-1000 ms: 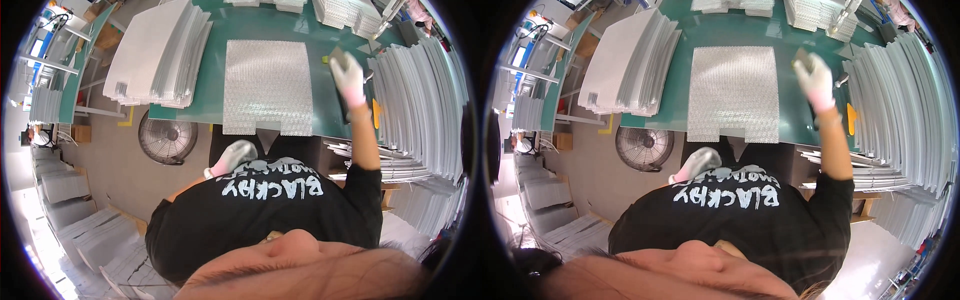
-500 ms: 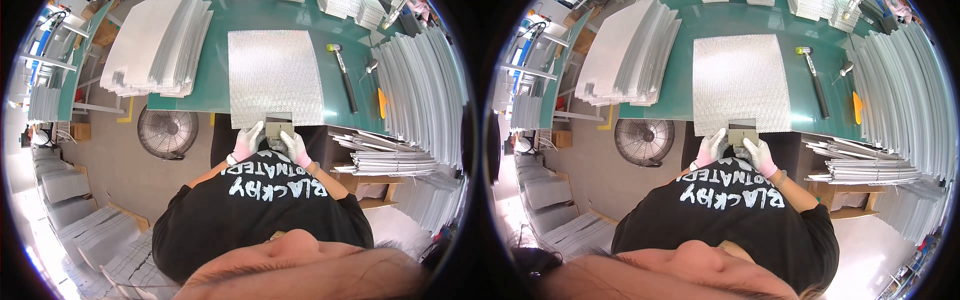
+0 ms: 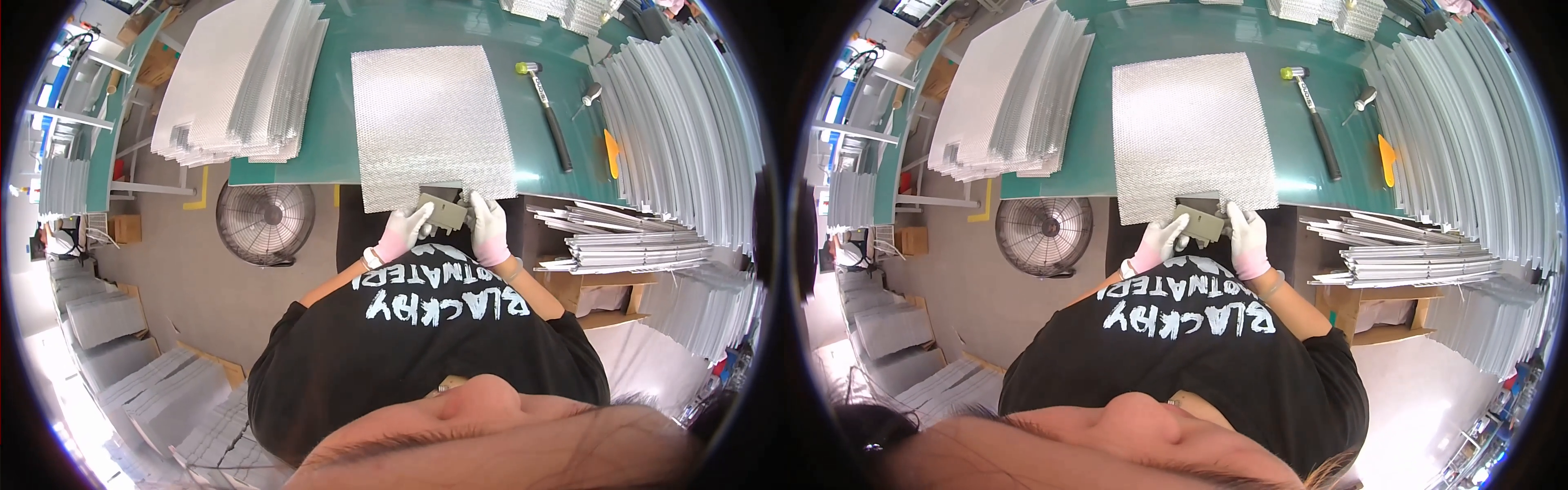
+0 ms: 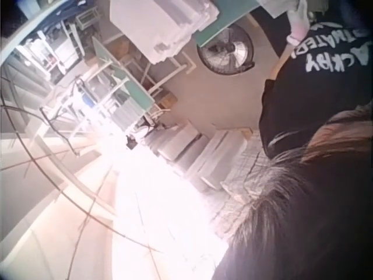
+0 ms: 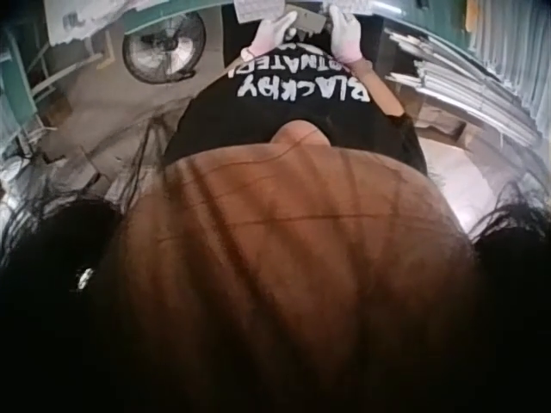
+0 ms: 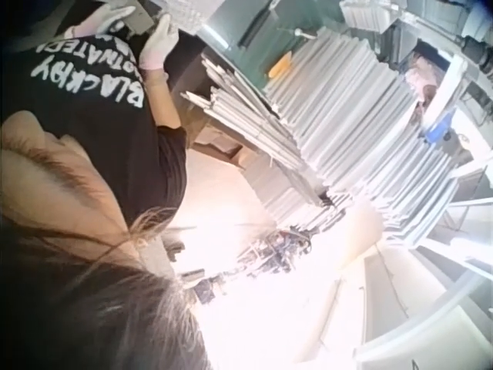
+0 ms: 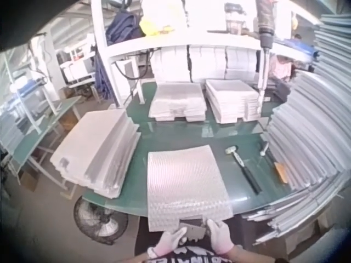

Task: The recorder assembles mesh air filters by fitting them into metal frames and securing the edges using a rubber mallet.

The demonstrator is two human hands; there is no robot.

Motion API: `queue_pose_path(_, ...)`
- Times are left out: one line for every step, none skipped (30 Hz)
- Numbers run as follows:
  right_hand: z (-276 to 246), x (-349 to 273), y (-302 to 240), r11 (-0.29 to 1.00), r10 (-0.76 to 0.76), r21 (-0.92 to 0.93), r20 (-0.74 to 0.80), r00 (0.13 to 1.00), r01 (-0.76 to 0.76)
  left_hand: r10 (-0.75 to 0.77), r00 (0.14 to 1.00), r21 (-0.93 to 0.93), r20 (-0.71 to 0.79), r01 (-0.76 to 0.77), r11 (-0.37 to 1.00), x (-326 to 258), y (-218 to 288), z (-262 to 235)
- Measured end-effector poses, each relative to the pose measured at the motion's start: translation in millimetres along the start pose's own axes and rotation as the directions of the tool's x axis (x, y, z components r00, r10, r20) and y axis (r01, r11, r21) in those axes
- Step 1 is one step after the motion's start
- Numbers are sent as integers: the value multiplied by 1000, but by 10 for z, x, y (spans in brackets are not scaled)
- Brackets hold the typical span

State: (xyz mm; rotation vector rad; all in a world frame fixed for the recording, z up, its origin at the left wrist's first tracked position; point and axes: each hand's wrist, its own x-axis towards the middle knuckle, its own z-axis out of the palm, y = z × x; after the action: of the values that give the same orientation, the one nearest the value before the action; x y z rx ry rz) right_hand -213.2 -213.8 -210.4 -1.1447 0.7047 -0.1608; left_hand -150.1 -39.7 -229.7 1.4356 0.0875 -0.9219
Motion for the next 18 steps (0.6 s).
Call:
queue_pose_path(50,-54,-98,1000,15,-11,3,1000,-15,33,999,-112,-27,-35,993,6,-28,39)
queue_pose_path(79,-84,-150,999,29,-23,5,1000,-29,62,996,-221,-58,-74,973,15,-53,59)
queue_pose_path(62,-38,-37,999,24,31,-8,1000,-23,104,994,-167,-42,-110,980,29,-80,40)
queue_pose_path(49,-11,22,999,24,32,-10,1000,-24,102,994,-165,-40,-108,980,15,-53,66)
queue_pose_path(36,9,64,1000,-1,10,-14,1000,1,82,997,-321,-13,-82,944,-5,-31,104)
queue_pose_path(15,25,93,1000,-27,-13,-17,999,27,66,998,-467,17,-50,883,-31,-6,135)
queue_pose_path(-10,24,99,1000,-26,-13,-17,1000,26,64,998,-467,17,-49,883,-107,55,151)
queue_pose_path(-45,29,83,992,-12,-126,67,998,20,108,977,-541,182,8,841,-211,153,155)
queue_pose_path(-64,28,66,971,11,-236,149,989,25,164,927,-600,338,77,796,-293,197,120)
queue_pose_path(14,-37,35,991,-14,-130,209,978,42,-14,893,-398,450,214,892,-342,106,-66)
queue_pose_path(24,-69,10,994,4,-103,316,949,30,-145,769,126,622,84,988,-325,234,-206)
queue_pose_path(32,-78,4,997,19,-78,426,905,16,-349,652,576,673,-166,801,-301,435,-323)
queue_pose_path(-26,-2,167,994,39,-113,446,894,13,-187,628,467,755,-315,826,-364,663,-342)
queue_pose_path(-32,6,168,994,39,-113,437,899,12,-224,613,317,757,-46,947,-411,1026,-255)
queue_pose_path(-16,3,140,990,23,-132,458,889,43,-112,608,263,786,-164,951,-303,1343,-195)
queue_pose_path(-4,-13,116,987,6,-147,470,883,72,-4,861,569,509,-333,752,-277,1636,-44)
queue_pose_path(82,-68,55,984,-27,-146,436,899,101,511,667,648,543,-719,250,-26,1579,-24)
queue_pose_path(80,-104,33,984,-26,-145,432,902,98,528,530,681,664,-720,-134,291,1640,4)
